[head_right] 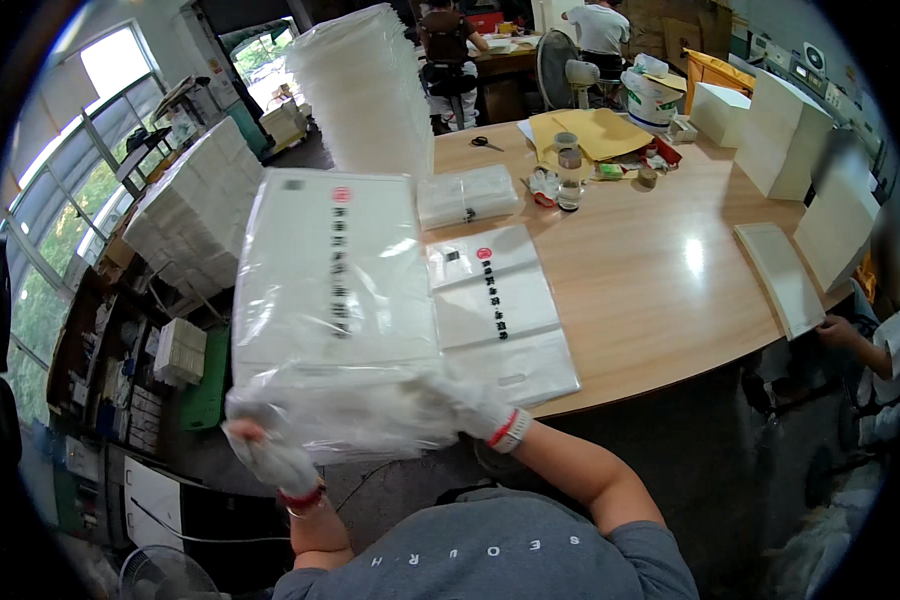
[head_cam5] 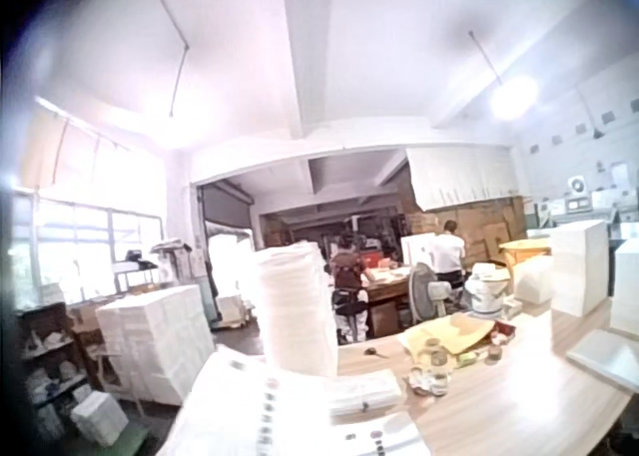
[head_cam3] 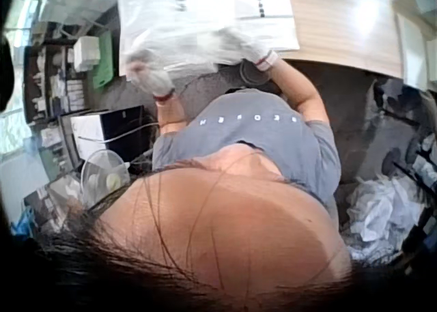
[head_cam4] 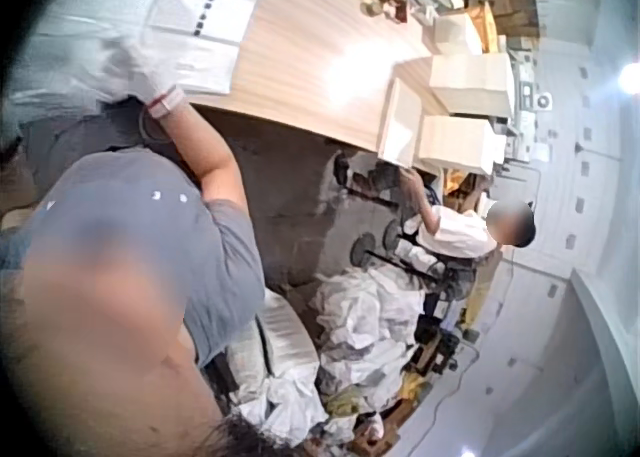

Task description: The person repeatedly picks up white paper sheets and inserts them into clear plastic sleeves, then places the filled sleeves into a stack. The process is continuous and repetitive throughout the clip.

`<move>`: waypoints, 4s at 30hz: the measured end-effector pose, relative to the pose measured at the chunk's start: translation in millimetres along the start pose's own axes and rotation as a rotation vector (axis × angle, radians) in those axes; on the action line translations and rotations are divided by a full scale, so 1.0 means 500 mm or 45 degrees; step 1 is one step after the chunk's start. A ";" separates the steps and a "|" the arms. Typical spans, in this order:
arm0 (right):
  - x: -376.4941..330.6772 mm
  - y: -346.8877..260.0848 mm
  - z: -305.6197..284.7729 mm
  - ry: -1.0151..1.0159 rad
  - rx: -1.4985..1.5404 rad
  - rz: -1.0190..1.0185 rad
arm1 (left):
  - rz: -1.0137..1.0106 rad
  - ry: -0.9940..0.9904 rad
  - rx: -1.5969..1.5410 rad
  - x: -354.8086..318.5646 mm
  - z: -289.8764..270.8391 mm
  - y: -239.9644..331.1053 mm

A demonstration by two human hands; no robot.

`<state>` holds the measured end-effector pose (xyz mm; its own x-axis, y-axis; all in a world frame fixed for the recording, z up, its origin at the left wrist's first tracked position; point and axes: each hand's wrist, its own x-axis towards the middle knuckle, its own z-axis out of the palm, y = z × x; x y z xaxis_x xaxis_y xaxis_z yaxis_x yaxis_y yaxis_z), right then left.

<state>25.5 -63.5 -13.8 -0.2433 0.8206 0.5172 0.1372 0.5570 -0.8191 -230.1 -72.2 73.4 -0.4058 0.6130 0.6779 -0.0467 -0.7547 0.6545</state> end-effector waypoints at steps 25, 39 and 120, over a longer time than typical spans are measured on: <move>-0.427 0.197 -0.757 0.803 0.132 1.182 | -0.502 -1.485 0.634 -0.484 0.233 -0.345; -0.750 0.293 -1.729 1.040 -1.892 1.959 | -0.956 -1.941 0.968 -0.619 0.607 -0.372; -0.452 0.080 -0.467 0.125 -1.512 0.680 | 0.100 -0.989 0.850 -0.206 0.404 -0.207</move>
<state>310.2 -196.5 -105.6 0.1684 0.9520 0.2555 0.9658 -0.1075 -0.2361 0.7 -10.1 3.6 0.3281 0.7287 0.6011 0.5680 -0.6606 0.4908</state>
